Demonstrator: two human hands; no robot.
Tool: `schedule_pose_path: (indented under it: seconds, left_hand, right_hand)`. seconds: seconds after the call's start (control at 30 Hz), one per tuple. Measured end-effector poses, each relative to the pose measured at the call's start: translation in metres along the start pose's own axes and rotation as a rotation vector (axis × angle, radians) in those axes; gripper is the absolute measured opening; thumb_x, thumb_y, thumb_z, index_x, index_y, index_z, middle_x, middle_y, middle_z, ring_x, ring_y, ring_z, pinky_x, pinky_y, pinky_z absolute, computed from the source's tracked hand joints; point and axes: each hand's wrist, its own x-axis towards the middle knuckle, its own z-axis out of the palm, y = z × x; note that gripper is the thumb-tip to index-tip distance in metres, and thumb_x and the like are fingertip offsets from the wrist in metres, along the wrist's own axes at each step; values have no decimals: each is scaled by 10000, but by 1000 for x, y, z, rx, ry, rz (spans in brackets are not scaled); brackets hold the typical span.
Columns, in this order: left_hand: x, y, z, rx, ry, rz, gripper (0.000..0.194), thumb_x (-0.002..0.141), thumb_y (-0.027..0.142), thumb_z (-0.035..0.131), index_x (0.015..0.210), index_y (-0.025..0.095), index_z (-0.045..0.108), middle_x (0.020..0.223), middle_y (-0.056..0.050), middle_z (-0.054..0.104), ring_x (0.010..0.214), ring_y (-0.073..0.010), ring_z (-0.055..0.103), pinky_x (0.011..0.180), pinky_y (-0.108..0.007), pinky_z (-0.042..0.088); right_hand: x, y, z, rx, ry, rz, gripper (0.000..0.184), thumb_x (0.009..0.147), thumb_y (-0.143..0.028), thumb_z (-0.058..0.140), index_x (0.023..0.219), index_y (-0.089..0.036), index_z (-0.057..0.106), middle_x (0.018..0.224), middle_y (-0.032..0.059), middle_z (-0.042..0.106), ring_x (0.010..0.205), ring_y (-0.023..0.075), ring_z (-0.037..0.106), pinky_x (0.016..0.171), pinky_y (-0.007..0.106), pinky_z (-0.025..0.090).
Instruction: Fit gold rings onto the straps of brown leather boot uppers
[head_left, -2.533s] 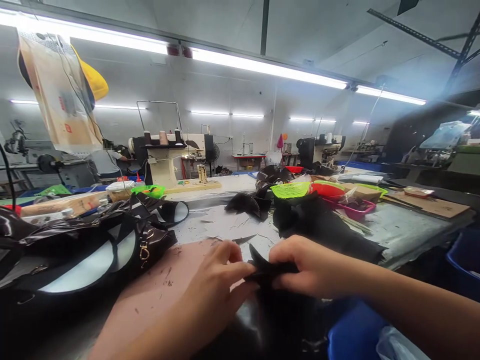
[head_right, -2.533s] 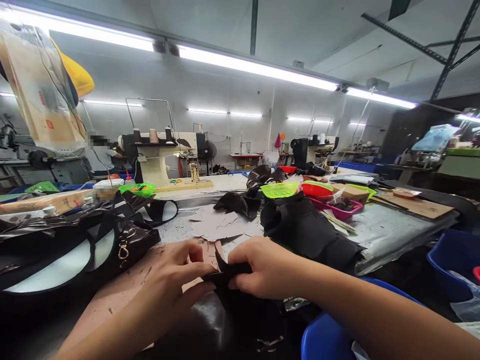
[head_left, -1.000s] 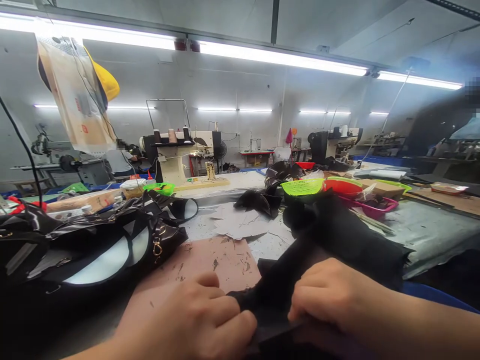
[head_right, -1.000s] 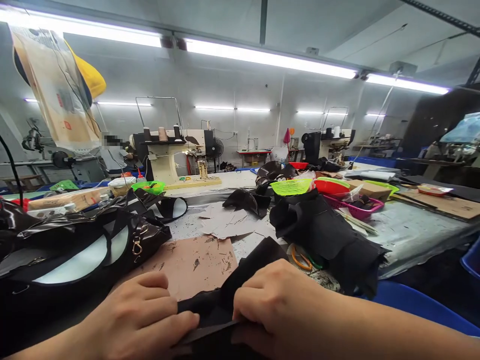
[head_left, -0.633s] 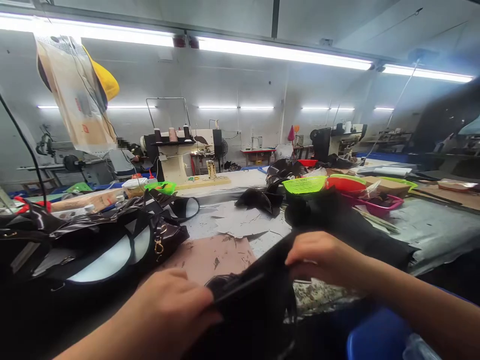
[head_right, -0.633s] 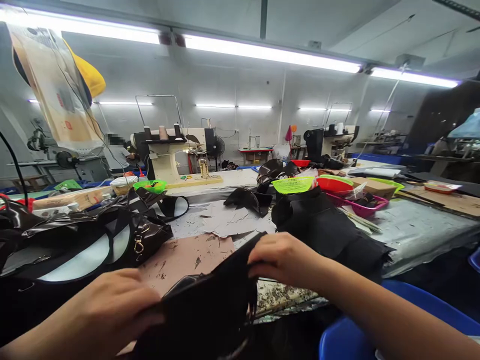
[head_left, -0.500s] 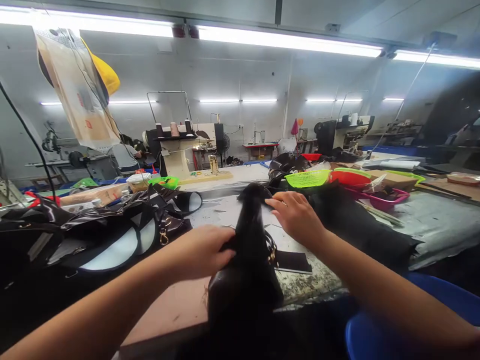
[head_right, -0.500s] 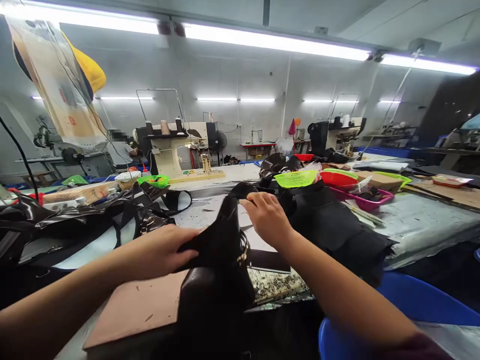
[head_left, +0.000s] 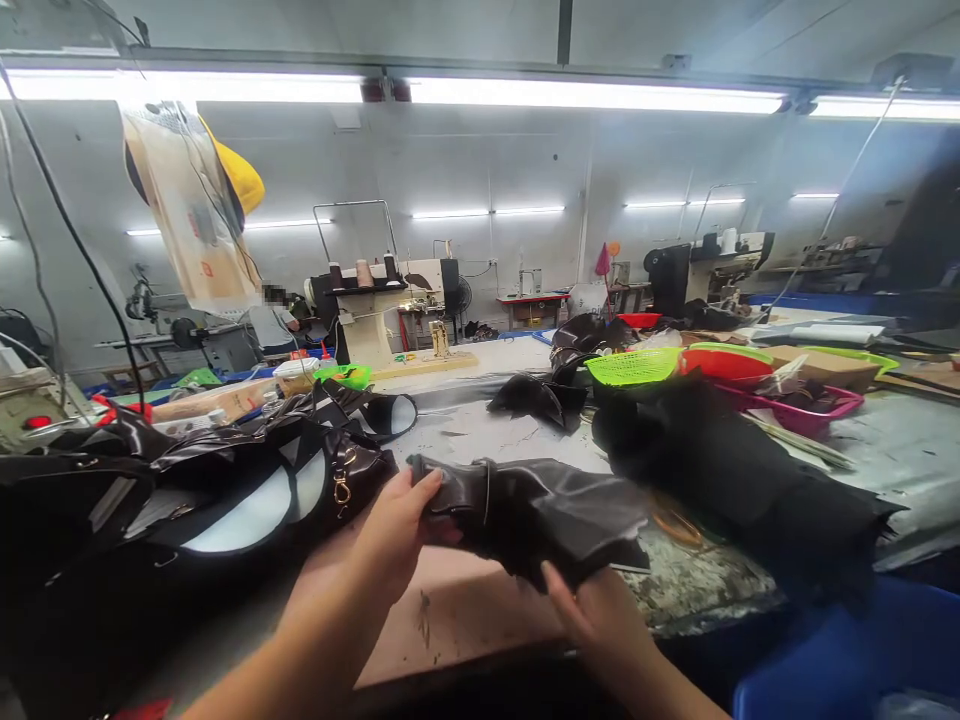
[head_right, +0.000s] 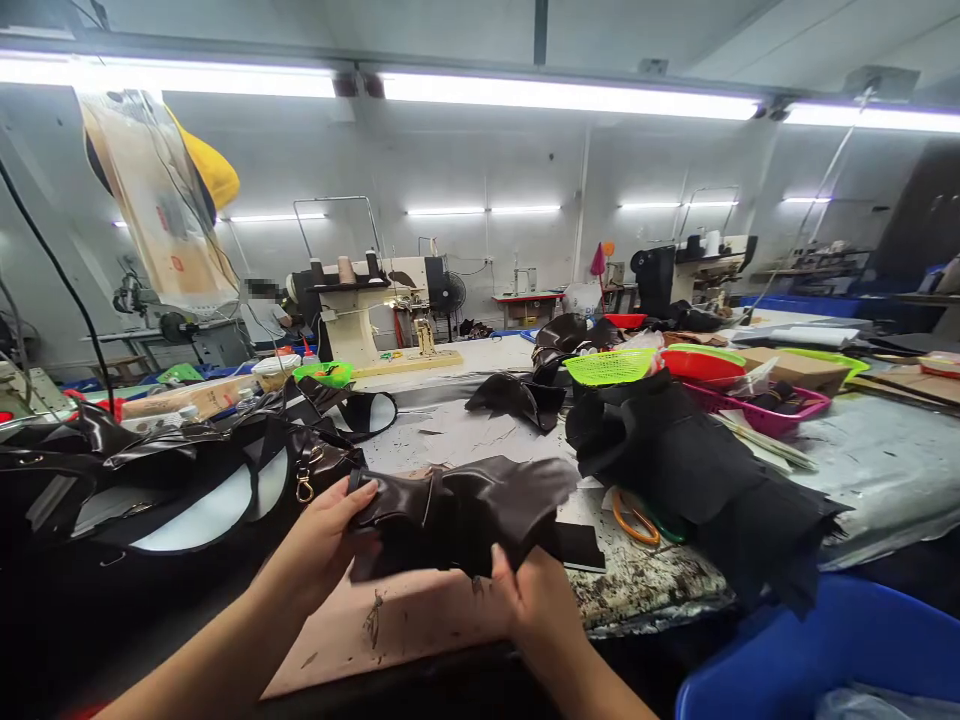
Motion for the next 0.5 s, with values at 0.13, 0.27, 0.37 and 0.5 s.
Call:
schedule_pose_path:
  seconds: [0.13, 0.27, 0.37, 0.5]
  left_hand:
    - [-10, -28, -29, -141, 8, -156, 110, 675, 153, 653, 690, 120, 549, 531, 34, 537, 400, -52, 458, 320, -122, 340]
    - [-15, -55, -59, -218, 33, -238, 136, 663, 163, 694, 727, 118, 583, 530, 25, 565, 375, -43, 448, 286, -108, 253]
    - [-17, -81, -79, -242, 137, -275, 107, 739, 222, 642, 746, 123, 603, 590, -10, 627, 485, -87, 561, 418, -151, 413]
    - [-10, -116, -95, -179, 27, -336, 279, 787, 381, 557, 902, 136, 625, 798, -90, 704, 818, -201, 648, 744, -282, 480]
  right_hand:
    - [24, 0, -21, 318, 261, 295, 416, 865, -451, 382, 1036, -132, 587, 880, 118, 682, 830, 288, 643, 719, 397, 513]
    - [42, 9, -15, 703, 125, 423, 424, 753, -508, 519, 946, -140, 603, 730, 60, 666, 675, 241, 625, 616, 352, 504]
    - [47, 31, 5, 688, 35, 458, 410, 774, -518, 483, 902, -151, 614, 600, 24, 608, 540, 191, 584, 512, 313, 476]
    - [55, 68, 30, 381, 7, 435, 373, 805, -422, 439, 1002, -155, 610, 787, 64, 622, 704, 193, 612, 635, 325, 492]
